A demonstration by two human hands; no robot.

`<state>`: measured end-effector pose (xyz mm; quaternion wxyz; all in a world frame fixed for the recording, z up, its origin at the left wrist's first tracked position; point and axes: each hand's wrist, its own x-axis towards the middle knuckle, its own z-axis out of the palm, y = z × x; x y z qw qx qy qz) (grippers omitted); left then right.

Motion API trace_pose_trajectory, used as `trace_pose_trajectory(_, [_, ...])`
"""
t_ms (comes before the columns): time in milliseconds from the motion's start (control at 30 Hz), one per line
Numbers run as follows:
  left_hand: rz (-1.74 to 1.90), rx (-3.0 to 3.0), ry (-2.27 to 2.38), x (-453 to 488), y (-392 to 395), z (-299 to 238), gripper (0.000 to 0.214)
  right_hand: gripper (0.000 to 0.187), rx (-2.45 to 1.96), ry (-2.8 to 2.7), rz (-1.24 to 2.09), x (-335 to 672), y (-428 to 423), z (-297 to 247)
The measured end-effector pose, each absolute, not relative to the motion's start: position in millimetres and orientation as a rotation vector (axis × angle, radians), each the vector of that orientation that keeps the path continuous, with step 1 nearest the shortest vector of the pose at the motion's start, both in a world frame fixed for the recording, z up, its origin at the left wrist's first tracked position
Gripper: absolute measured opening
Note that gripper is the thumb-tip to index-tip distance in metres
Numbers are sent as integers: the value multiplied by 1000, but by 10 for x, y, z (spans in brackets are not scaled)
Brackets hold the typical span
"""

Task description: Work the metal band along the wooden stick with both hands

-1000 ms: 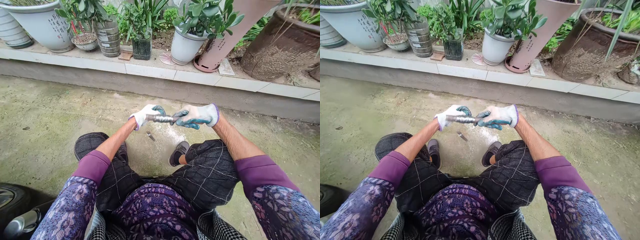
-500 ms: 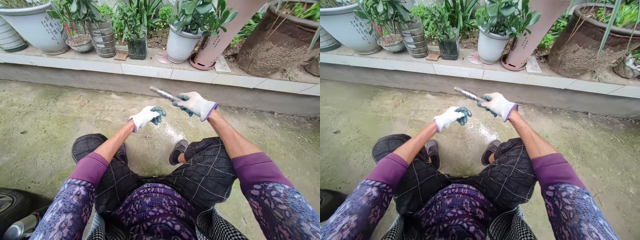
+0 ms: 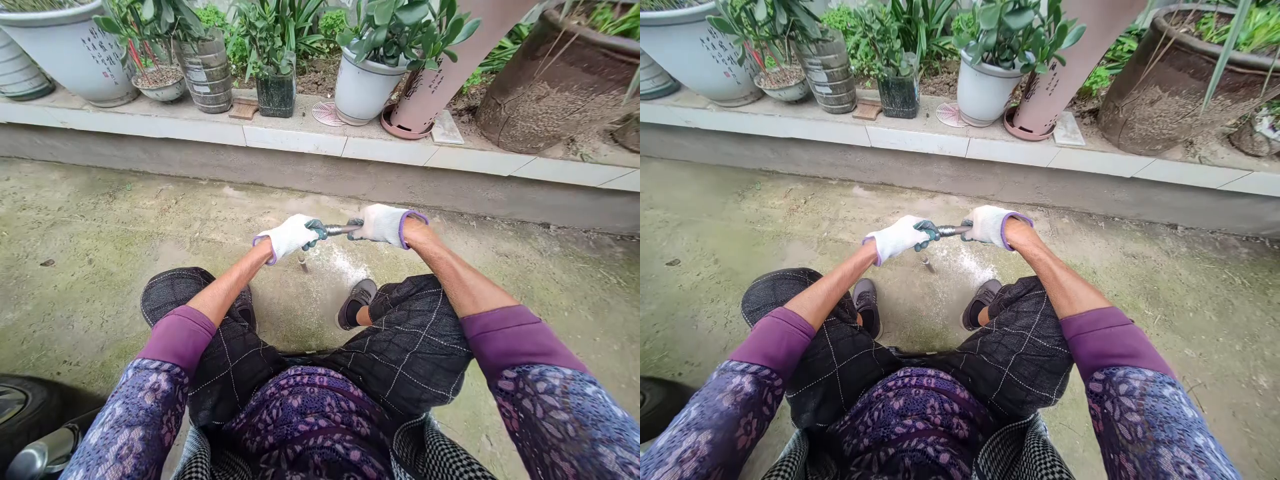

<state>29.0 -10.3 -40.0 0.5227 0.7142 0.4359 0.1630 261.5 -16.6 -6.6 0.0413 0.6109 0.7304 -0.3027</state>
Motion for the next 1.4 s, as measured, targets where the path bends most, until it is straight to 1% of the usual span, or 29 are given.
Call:
trace_pose_trajectory(133, [486, 1513, 1018, 332, -143, -326, 24, 23, 1934, 2302, -650, 2647, -98, -6])
trace_pose_trajectory(200, [529, 1472, 1005, 325, -131, -291, 27, 26, 2040, 2330, -651, 2644, -129, 47])
trace_pose_trajectory(233, [541, 1454, 993, 320, -121, -283, 27, 28, 2116, 2338, -728, 2638, -156, 77])
trace_pose_trajectory(267, [548, 1435, 976, 314, -111, -282, 26, 30, 2190, 2346, -875, 2632, -187, 110])
trace_pose_trajectory(333, [570, 1400, 940, 305, -87, -300, 25, 37, 2231, 2351, -1331, 2626, -257, 182])
trace_pose_trajectory(400, [602, 1392, 932, 291, -53, -328, 23, 46, 2023, 2335, -1800, 2635, -323, 251])
trace_pose_trajectory(433, [620, 1413, 933, 279, -31, -338, 21, 50, 1852, 2306, -1946, 2641, -350, 276])
trace_pose_trajectory(467, [632, 1451, 934, 263, -8, -343, 18, 52, 1677, 2267, -2010, 2645, -374, 291])
trace_pose_trajectory(500, [637, 1500, 933, 243, 16, -341, 16, 51, 1531, 2225, -1999, 2644, -391, 293])
trace_pose_trajectory(567, [640, 1585, 944, 202, 53, -321, 16, 45, 1402, 2168, -1780, 2622, -405, 257])
trace_pose_trajectory(667, [602, 1635, 1016, 181, 43, -284, 20, 29, 1518, 2151, -1257, 2564, -357, 137])
trace_pose_trajectory(733, [539, 1650, 1063, 213, -12, -283, 18, 21, 1630, 2167, -953, 2546, -285, 63])
trace_pose_trajectory(833, [485, 1594, 1067, 300, -112, -323, 15, 24, 1798, 2240, -556, 2573, -179, 25])
trace_pose_trajectory(900, [501, 1509, 1015, 345, -154, -347, 17, 29, 1933, 2310, -432, 2600, -148, 46])
trace_pose_trajectory(967, [523, 1439, 940, 359, -168, -344, 21, 32, 2070, 2359, -556, 2614, -152, 77])
trace_pose_trajectory(1067, [528, 1394, 870, 325, -154, -291, 21, 31, 2181, 2336, -792, 2611, -169, 94])
trace_pose_trajectory(1200, [593, 1375, 896, 262, -125, -233, 21, 24, 2203, 2329, -752, 2596, -162, 78])
trace_pose_trajectory(1233, [605, 1369, 891, 255, -121, -235, 21, 24, 2235, 2330, -788, 2586, -168, 85])
trace_pose_trajectory(1300, [596, 1364, 847, 254, -115, -260, 21, 25, 2293, 2359, -1043, 2562, -203, 128])
trace_pose_trajectory(1400, [535, 1397, 787, 267, -88, -323, 20, 32, 2144, 2374, -1699, 2542, -300, 237])
